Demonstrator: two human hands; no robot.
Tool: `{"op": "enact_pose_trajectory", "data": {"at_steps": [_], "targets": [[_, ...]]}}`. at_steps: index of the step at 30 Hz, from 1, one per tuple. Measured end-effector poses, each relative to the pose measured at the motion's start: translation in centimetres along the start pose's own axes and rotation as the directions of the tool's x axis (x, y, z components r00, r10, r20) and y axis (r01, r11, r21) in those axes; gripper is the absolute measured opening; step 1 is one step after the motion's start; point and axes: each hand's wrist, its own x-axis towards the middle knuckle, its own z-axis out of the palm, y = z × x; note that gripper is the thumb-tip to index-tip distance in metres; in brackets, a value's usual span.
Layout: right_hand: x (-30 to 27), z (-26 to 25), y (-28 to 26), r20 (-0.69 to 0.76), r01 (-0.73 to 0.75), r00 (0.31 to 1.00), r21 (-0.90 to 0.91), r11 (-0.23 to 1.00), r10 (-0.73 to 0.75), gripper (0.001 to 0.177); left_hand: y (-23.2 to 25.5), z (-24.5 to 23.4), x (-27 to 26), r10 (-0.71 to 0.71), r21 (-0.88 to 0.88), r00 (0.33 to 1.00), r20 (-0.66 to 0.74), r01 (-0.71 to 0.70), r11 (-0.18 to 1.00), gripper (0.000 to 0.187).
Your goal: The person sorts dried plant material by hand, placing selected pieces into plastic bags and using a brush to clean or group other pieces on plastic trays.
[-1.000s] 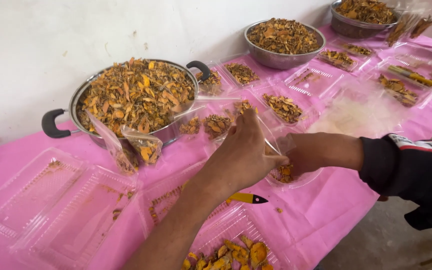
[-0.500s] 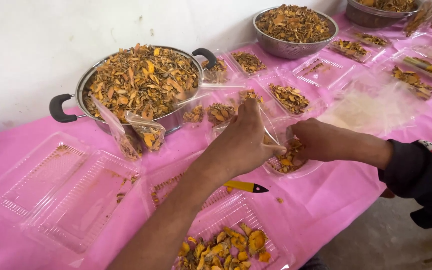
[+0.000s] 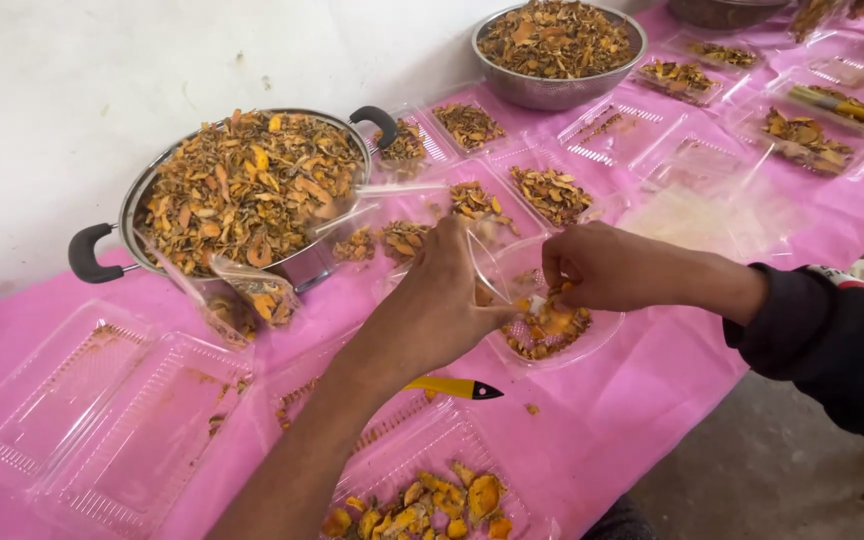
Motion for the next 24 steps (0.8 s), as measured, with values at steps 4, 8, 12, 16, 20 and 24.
{"op": "enact_pose_trajectory", "data": {"at_steps": [4,8,12,16,20,24], "targets": [[-0.9,-2.6,-1.0,-0.082,0.029,0.996,0.072,0.997,-0.023,0.021,0.1,0.0,0.1,-0.041,0.009,0.999,-0.002,0.041,0.999,0.072],[-2.7,-5.5,-2.2,-0.188,0.000,0.982,0.146,0.989,0.028,0.020,0.5,0.2,0.0,-0.115,0.004,0.993,-0.005,0.115,0.993,0.073],[-2.9,-7.1,-2.0,-0.296,0.012,0.954,0.148,0.989,0.033,0.024,-0.2,1.4,0.8,-0.123,0.033,0.992,-0.014,0.124,0.992,0.080],[-3.5,-6.5,-5.5,-0.331,0.092,0.943,0.130,0.987,-0.044,0.024,0.6,1.8,0.7,-0.126,0.016,0.990,-0.056,0.127,0.992,0.078],[-3.8,-4.8,-8.4,-0.304,0.147,0.948,0.161,0.976,-0.092,0.017,0.8,1.6,1.0,-0.174,-0.101,0.985,-0.017,0.172,0.980,0.071],[-2.7,-4.5,-7.5,-0.318,0.174,0.943,0.223,0.959,-0.097,0.024,0.1,0.7,1.1,-0.204,-0.150,0.979,-0.020,0.199,0.968,0.068]]}}
